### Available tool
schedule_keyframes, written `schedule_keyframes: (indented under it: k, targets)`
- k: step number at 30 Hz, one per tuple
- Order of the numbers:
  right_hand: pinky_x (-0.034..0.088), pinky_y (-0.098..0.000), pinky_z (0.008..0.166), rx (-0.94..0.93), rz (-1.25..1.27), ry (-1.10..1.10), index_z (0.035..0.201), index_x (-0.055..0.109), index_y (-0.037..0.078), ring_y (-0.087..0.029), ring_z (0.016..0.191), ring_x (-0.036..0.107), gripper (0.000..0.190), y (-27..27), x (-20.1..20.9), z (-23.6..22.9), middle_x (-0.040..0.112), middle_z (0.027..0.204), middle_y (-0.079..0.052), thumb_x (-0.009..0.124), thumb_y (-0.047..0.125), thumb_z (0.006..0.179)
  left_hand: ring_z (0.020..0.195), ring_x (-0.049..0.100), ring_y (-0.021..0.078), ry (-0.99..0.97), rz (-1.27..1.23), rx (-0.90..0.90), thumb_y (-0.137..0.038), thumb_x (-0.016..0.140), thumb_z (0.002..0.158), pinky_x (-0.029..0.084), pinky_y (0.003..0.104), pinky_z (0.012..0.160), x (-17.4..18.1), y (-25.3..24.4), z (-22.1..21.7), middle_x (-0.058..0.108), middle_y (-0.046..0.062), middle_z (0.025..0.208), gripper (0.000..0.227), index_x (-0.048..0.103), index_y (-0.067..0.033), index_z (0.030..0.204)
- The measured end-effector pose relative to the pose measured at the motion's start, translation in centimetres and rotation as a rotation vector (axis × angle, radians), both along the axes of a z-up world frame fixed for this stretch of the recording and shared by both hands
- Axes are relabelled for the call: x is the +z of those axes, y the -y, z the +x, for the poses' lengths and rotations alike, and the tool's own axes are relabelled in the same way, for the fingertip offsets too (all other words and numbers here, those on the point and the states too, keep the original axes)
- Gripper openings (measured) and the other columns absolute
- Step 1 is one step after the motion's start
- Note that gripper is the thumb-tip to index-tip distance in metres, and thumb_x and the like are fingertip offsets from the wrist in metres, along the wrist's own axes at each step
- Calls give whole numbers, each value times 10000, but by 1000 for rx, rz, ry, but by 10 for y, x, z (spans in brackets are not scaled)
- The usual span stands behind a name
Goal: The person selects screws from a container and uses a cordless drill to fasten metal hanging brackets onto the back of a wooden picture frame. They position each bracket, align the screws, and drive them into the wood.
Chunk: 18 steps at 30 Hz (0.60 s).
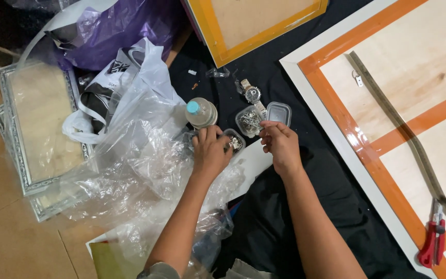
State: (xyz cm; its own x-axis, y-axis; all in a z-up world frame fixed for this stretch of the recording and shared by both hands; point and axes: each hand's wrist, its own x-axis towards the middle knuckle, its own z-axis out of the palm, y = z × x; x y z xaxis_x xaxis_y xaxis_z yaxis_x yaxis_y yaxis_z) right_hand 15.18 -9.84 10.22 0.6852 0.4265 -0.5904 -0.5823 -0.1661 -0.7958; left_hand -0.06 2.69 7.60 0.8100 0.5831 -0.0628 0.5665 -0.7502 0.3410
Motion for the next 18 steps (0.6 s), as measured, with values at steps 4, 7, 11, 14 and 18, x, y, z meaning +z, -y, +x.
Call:
schedule_keyframes:
  k: [4,7,11,14,18]
  targets:
    - [516,-299,503,2,100,-23,1168,708,-31,-214,653,644,292,1,4,1,696,832,-174,604,60,910,1120,506,253,209,-196,92,-292,771,893,403,405,876,13,0,-4,526,-7,1133,148,766,-197,1006]
    - [604,-412,710,180,180,-75,1272,662,-55,-359,918,743,393,-2,23,-5,718,1072,-271,598,2,888,950,707,217,408,-705,376,-240,686,1009,523,333,772,27,1,-2,761,67,984,183,793,-163,1137]
    - [611,-417,796,390,198,-134,1335,641,-61,-346,958,734,489,-4,29,-13,727,1130,-264,670,1,851,886,700,129,554,-889,468,-186,727,978,576,305,793,32,6,3,801,121,986,218,787,-72,1154]
    - [618,-364,713,394,205,-91,1288,645,-94,-298,827,745,480,-4,14,-17,749,979,-246,724,-34,819,869,701,113,589,-922,513,-159,755,950,590,290,789,40,15,5,805,130,979,220,793,-55,1140]
    - [610,-327,635,208,169,20,1114,716,-82,-256,708,727,352,-3,-13,-12,750,848,-219,779,-63,767,916,723,192,606,-774,474,-188,780,930,591,373,815,32,27,6,772,183,1136,385,717,-35,1277]
